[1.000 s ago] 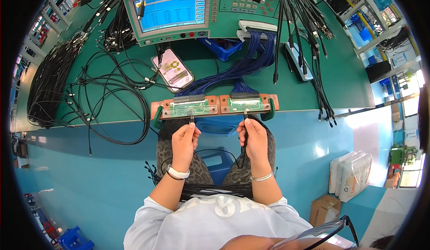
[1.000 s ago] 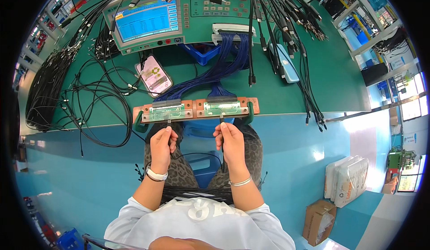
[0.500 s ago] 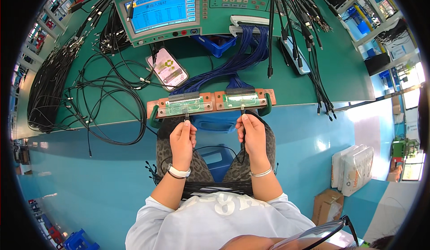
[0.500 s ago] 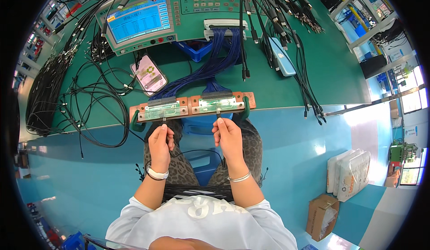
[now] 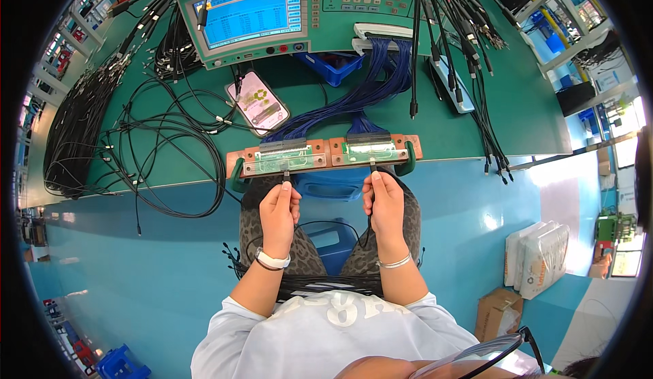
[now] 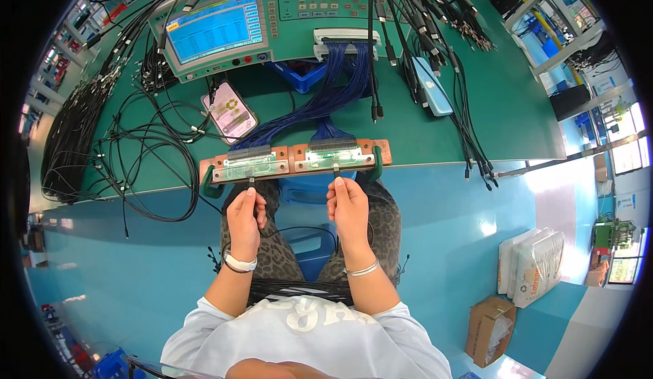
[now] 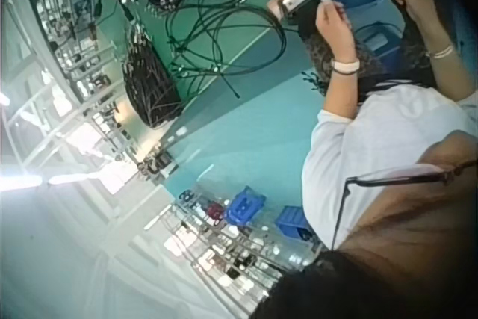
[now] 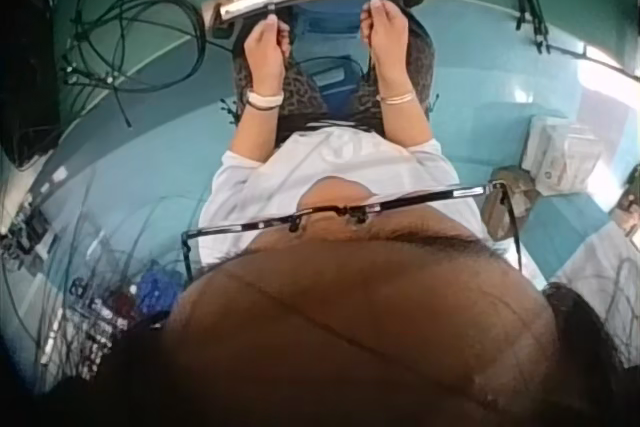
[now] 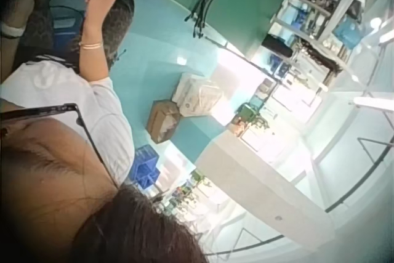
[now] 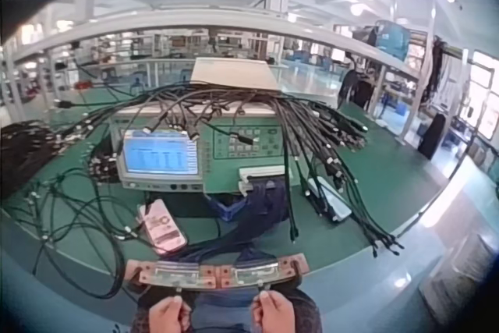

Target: The person tests wiring harnesses on a specialized electronic testing board by hand.

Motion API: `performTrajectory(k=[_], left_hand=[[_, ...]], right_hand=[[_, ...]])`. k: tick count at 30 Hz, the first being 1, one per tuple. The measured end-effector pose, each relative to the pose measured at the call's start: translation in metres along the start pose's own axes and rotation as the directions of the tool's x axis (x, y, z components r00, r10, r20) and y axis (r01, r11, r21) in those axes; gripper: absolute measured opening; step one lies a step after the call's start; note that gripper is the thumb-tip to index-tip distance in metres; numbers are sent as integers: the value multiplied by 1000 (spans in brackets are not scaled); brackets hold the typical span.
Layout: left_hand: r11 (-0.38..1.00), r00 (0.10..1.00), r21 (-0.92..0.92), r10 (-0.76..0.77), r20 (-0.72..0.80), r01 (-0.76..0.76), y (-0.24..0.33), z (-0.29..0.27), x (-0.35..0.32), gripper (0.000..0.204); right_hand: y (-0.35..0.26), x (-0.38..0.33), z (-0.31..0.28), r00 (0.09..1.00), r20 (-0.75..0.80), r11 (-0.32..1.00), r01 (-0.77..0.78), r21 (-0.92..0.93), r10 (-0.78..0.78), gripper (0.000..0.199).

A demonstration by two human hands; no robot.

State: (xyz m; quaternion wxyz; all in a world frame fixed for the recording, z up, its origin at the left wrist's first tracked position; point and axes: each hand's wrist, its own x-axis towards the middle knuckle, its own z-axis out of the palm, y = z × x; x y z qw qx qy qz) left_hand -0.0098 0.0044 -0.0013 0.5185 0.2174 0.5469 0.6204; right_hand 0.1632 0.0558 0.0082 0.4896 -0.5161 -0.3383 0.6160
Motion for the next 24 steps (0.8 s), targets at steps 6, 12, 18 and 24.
performTrajectory(k=[6,12,18,24], left_hand=[[1000,1000,0,11,-5,-11,1,2,-1,31],[997,996,-56,41,-85,-46,-3,12,-3,31],[992,994,-113,39,-100,-51,1,17,1,33],[773,999,633,-46,8,30,59,-69,-24,28]], right_hand=[[-6,6,0,997,43,995,-65,71,62,23],[-13,14,-13,996,85,932,28,-361,3,23],[-23,-11,-47,969,-43,872,199,-448,-243,15],[-72,-66,-205,770,-475,867,199,-458,-427,34]])
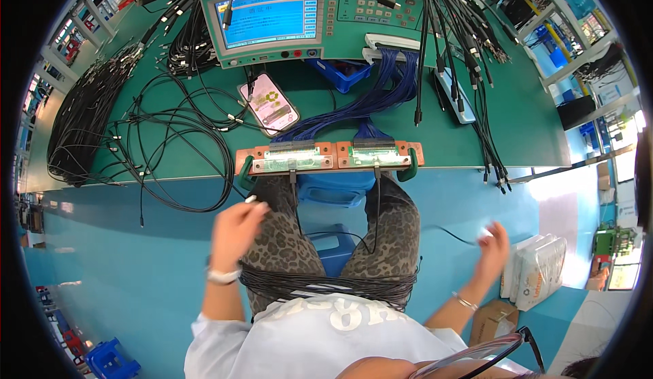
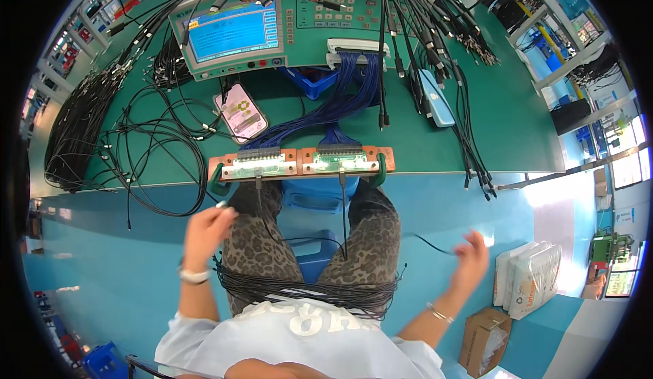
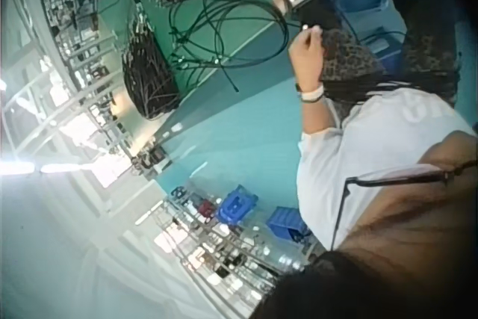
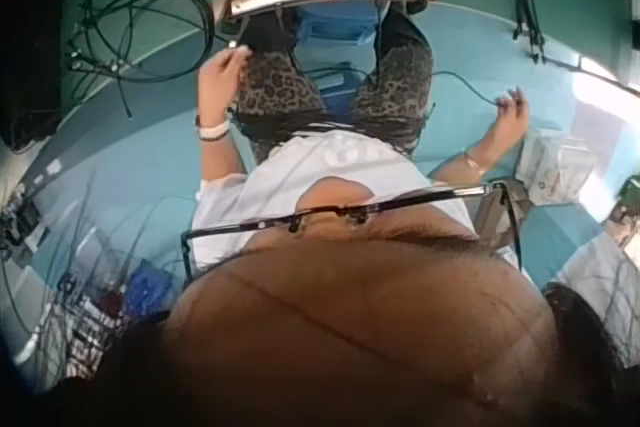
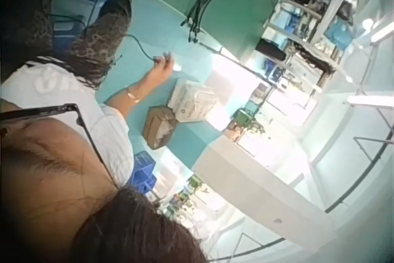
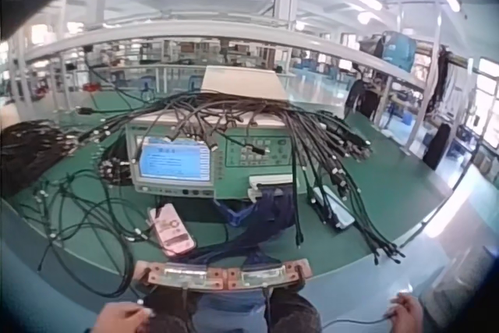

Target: The person tests wiring harnesses on a specialized electronic testing board by hand.

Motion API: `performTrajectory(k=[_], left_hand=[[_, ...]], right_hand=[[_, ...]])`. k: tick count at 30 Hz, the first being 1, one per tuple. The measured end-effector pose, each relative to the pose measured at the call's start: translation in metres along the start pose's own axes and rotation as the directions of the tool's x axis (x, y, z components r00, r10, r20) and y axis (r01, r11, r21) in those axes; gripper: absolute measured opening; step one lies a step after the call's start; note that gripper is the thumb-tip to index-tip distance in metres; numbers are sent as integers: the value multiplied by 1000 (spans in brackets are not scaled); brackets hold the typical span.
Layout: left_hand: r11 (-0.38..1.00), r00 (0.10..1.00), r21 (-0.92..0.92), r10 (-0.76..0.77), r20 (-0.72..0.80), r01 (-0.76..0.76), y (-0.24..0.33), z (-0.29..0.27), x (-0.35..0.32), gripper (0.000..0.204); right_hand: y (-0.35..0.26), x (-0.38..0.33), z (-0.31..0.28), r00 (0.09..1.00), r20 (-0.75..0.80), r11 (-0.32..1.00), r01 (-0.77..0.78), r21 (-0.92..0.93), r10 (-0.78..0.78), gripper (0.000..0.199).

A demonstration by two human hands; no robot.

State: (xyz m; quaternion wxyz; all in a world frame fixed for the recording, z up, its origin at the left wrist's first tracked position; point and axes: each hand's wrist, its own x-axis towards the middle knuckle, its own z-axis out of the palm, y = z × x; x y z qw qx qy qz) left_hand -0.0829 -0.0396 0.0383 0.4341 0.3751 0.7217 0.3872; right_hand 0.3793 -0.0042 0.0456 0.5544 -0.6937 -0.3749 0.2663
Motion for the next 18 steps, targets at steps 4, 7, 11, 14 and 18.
performTrajectory(k=[4,7,11,14,18], left_hand=[[791,886,522,-54,-460,319,-50,-142,-58,23],[63,435,431,-115,-893,900,-65,-166,-89,50],[298,289,385,320,-902,873,-104,-190,-97,65],[404,177,293,299,-938,867,-54,-164,-84,64],[808,502,455,236,-832,374,-77,-153,-67,55]], right_hand=[[63,18,-212,952,-286,988,-135,-74,109,32],[89,10,-307,971,-131,202,-171,-964,199,35],[46,-2,-300,990,-85,345,-118,-931,109,42],[11,13,-260,983,-127,433,-59,-899,-130,42],[-40,-13,-205,957,-227,463,-120,-878,-182,42]])
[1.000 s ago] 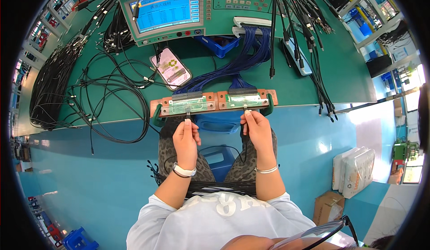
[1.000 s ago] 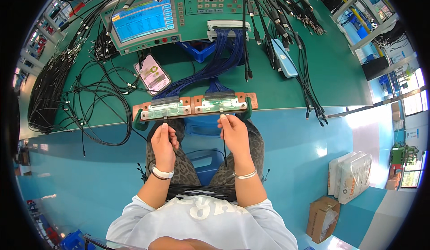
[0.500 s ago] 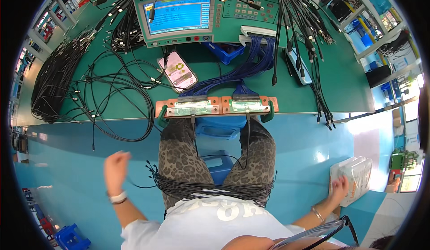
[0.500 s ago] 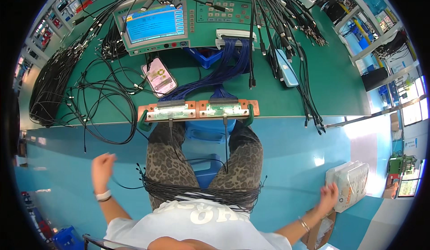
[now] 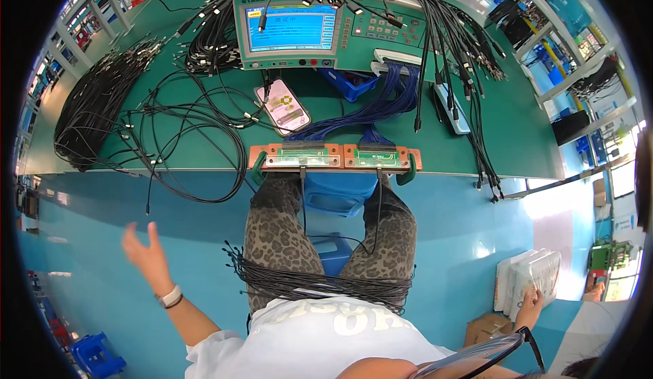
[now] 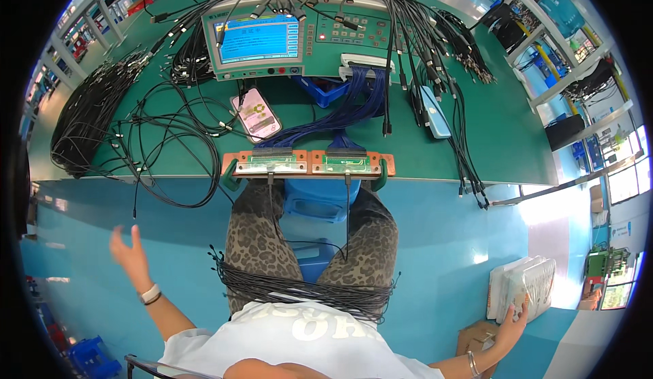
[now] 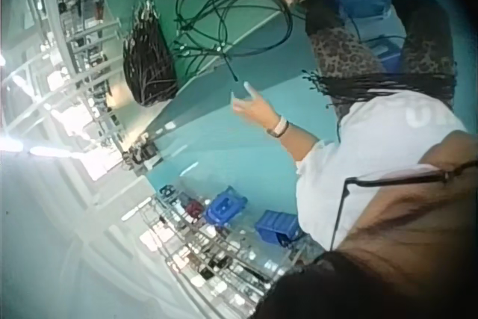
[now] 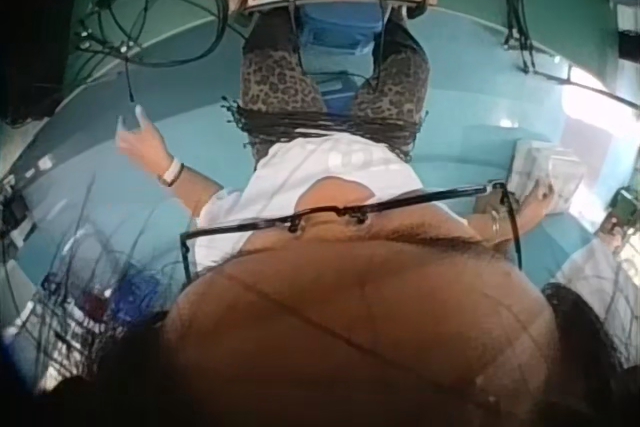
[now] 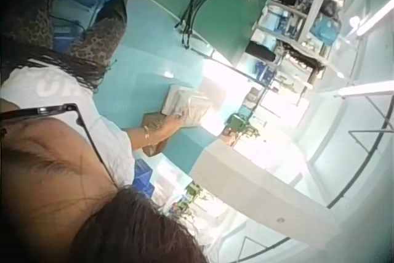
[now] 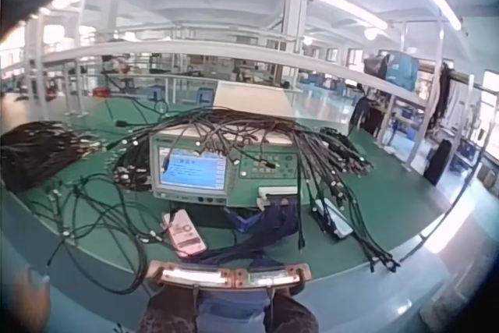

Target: The person tests wiring harnesses on a specialized electronic testing board by hand.

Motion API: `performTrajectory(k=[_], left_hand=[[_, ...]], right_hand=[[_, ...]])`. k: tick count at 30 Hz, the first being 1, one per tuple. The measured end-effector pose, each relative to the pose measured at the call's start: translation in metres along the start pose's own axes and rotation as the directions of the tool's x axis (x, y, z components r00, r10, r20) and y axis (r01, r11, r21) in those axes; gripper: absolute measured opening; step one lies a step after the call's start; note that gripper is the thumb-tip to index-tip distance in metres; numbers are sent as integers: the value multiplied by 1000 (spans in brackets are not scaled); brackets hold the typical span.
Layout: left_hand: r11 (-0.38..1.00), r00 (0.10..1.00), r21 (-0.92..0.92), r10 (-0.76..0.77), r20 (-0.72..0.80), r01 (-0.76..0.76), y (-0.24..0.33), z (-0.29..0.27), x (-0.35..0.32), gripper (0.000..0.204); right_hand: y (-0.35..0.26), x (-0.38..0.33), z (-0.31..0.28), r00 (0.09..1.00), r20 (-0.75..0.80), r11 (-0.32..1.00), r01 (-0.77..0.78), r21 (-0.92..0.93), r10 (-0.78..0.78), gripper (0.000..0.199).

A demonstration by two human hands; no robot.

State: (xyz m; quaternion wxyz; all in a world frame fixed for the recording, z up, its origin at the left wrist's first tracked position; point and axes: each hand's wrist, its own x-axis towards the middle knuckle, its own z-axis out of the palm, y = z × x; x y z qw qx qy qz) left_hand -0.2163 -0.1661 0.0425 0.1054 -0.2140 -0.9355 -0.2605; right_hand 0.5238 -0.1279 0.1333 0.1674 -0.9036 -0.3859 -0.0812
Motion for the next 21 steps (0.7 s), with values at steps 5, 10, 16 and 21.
performTrajectory(k=[5,10,16,21], left_hand=[[-131,-55,110,368,928,985,56,96,-69,52],[-496,-1,324,546,838,805,86,183,-96,37],[-619,436,30,585,684,785,92,128,-130,31],[-424,464,-228,616,637,877,87,25,-176,20]], right_hand=[[-32,-21,81,982,100,946,122,300,-158,34],[-236,-157,119,549,533,676,80,733,-644,20],[-301,-251,116,-128,396,410,-110,905,-909,37],[-334,-257,101,-222,-128,-71,-252,965,-967,49]])
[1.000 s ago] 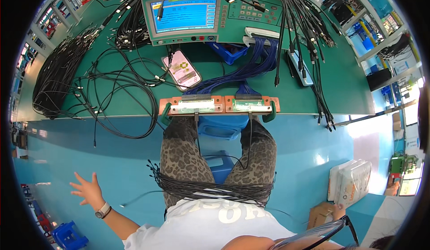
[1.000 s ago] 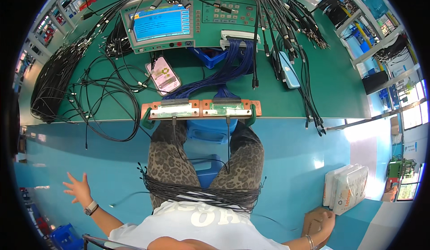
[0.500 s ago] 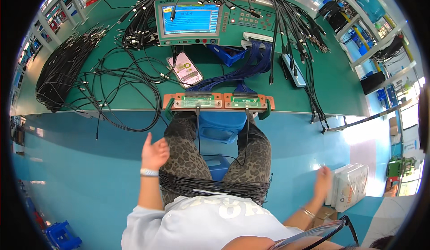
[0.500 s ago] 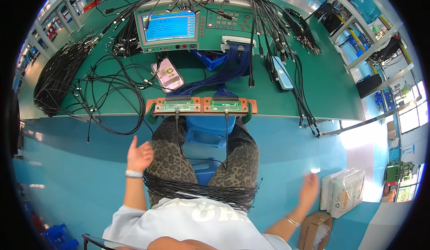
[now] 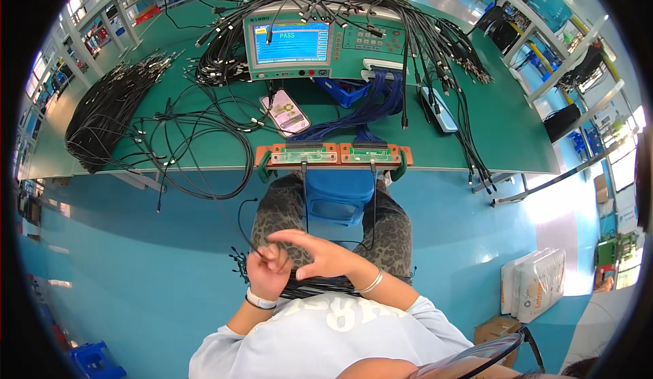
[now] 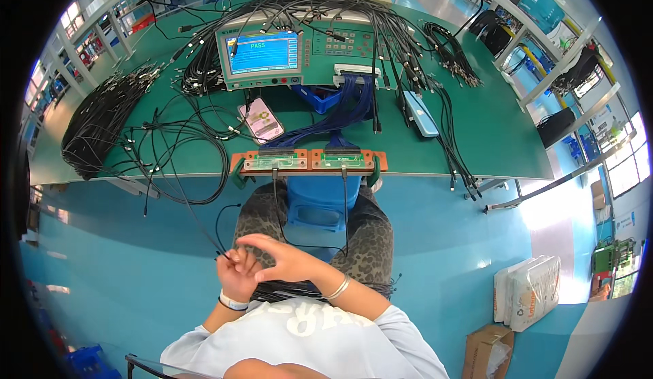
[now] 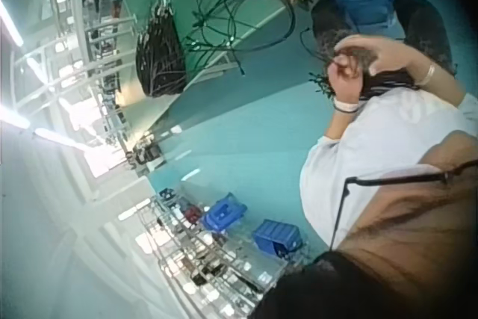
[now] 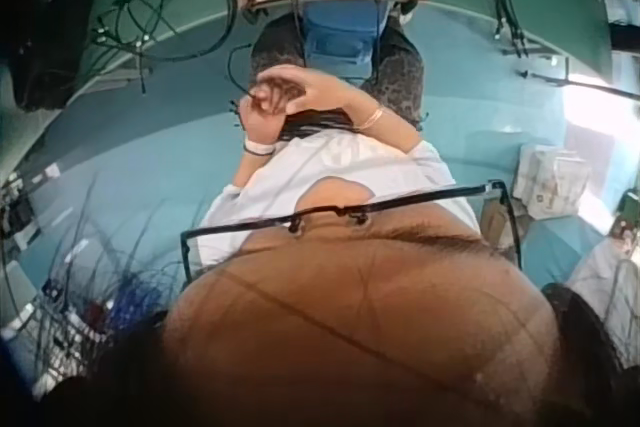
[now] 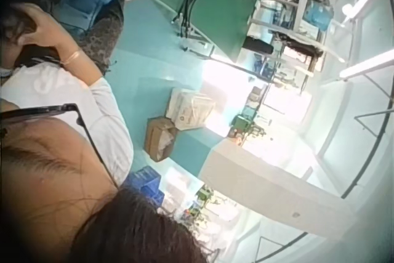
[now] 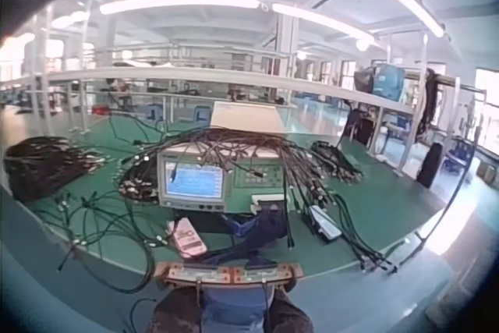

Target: The person tests wiring harnesses on a specialized electronic testing board by hand.

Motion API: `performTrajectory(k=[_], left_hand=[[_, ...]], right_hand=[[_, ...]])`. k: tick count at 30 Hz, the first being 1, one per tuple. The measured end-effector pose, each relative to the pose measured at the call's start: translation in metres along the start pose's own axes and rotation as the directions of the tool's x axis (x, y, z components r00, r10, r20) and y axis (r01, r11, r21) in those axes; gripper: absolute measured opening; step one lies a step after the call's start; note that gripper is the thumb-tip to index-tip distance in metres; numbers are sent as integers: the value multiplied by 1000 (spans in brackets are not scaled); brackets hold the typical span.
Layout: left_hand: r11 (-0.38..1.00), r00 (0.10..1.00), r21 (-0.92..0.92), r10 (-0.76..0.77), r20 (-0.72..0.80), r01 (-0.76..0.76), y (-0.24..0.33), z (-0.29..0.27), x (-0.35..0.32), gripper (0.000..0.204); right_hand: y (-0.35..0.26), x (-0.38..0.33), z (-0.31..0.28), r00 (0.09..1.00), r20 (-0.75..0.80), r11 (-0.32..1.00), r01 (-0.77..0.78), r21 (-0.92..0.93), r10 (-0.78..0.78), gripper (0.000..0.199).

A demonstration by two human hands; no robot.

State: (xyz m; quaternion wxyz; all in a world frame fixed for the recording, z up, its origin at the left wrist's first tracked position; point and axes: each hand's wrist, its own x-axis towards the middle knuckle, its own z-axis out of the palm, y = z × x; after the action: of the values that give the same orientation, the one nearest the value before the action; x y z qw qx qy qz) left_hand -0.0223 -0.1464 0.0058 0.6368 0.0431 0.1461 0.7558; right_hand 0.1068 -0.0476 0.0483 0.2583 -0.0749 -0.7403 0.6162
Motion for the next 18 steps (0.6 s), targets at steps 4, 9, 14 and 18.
performTrajectory(k=[4,9,14,18], left_hand=[[466,971,872,238,35,-146,-2,9,-16,13],[837,896,322,428,120,-443,33,39,-5,29],[878,835,-326,451,315,-351,116,56,-10,31],[846,778,-342,519,355,-408,189,18,-14,25]], right_hand=[[-41,23,6,944,292,915,-247,320,153,52],[-32,7,-23,922,55,691,246,679,-383,42],[-69,-51,-74,716,-424,301,647,700,-554,32],[-101,-134,-118,592,-737,242,806,540,-326,25]])
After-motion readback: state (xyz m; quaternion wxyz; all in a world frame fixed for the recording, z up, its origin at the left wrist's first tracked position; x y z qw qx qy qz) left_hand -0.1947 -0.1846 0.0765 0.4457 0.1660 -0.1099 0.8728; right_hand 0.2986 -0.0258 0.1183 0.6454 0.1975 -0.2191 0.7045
